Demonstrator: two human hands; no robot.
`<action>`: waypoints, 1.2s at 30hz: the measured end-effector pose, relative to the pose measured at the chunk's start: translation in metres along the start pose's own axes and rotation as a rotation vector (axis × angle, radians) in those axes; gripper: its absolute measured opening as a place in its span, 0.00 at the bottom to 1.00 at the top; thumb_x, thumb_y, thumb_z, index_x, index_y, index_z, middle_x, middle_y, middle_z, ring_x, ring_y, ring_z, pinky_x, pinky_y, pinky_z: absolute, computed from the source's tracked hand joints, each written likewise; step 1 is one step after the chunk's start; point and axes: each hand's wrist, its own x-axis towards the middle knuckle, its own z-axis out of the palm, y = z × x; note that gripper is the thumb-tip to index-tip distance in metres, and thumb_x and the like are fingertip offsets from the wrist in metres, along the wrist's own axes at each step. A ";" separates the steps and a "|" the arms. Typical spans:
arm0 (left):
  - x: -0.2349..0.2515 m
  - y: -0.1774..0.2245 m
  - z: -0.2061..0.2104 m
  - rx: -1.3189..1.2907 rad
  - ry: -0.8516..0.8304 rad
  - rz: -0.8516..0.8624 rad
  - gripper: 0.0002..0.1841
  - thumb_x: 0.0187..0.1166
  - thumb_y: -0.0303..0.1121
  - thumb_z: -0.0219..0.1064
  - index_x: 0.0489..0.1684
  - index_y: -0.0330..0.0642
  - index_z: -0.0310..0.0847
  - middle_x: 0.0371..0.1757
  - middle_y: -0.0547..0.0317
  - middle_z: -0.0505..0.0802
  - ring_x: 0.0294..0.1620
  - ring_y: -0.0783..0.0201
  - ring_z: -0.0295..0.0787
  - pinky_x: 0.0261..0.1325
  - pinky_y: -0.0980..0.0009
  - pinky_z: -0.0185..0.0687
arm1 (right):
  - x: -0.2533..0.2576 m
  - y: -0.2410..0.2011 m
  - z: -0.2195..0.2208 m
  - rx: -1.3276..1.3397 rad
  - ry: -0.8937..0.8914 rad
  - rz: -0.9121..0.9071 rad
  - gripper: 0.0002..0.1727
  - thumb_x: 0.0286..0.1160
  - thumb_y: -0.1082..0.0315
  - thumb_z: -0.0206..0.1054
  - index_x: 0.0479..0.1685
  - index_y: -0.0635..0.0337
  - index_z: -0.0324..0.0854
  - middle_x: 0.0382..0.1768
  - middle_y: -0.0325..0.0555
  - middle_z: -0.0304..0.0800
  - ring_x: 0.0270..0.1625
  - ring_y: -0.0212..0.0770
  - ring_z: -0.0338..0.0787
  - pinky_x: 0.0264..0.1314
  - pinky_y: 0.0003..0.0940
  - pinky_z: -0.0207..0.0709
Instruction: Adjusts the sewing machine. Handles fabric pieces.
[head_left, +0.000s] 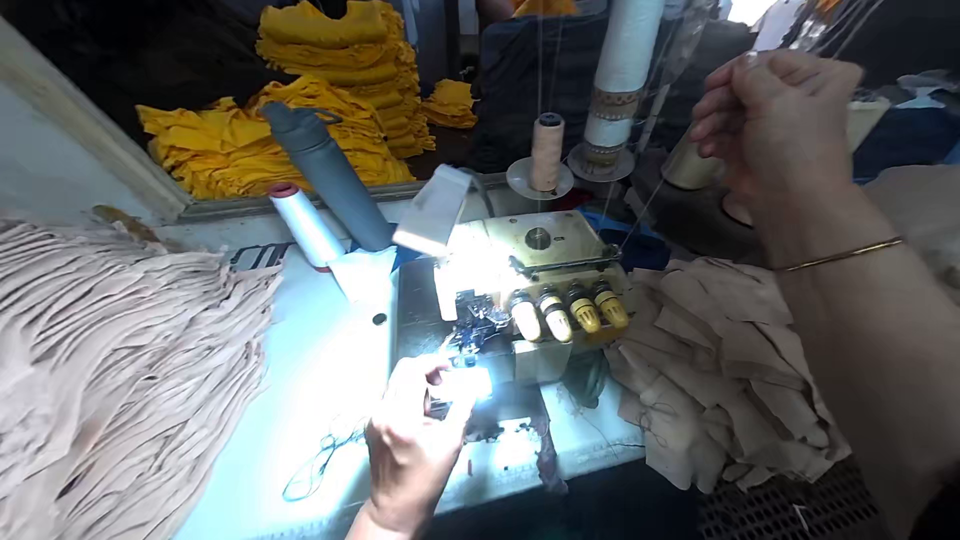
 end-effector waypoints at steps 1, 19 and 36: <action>0.002 -0.002 -0.001 0.099 -0.029 -0.030 0.24 0.65 0.48 0.74 0.49 0.35 0.88 0.38 0.53 0.90 0.29 0.64 0.81 0.31 0.66 0.78 | 0.000 0.002 -0.003 -0.116 -0.060 0.016 0.14 0.93 0.63 0.50 0.52 0.59 0.80 0.35 0.34 0.91 0.26 0.27 0.90 0.27 0.23 0.85; 0.040 -0.078 0.015 -0.043 -0.151 -0.040 0.06 0.76 0.28 0.69 0.44 0.44 0.91 0.57 0.55 0.93 0.57 0.58 0.90 0.59 0.56 0.86 | -0.171 0.082 -0.079 -0.672 0.073 -0.085 0.21 0.88 0.65 0.57 0.67 0.73 0.79 0.55 0.71 0.87 0.45 0.61 0.91 0.46 0.58 0.85; 0.029 -0.112 0.059 0.006 -0.131 -0.201 0.19 0.71 0.52 0.74 0.19 0.50 0.79 0.55 0.49 0.92 0.69 0.48 0.86 0.63 0.47 0.83 | -0.215 0.141 -0.062 -0.718 0.371 -0.281 0.21 0.84 0.62 0.58 0.58 0.74 0.81 0.50 0.64 0.85 0.46 0.48 0.86 0.48 0.38 0.83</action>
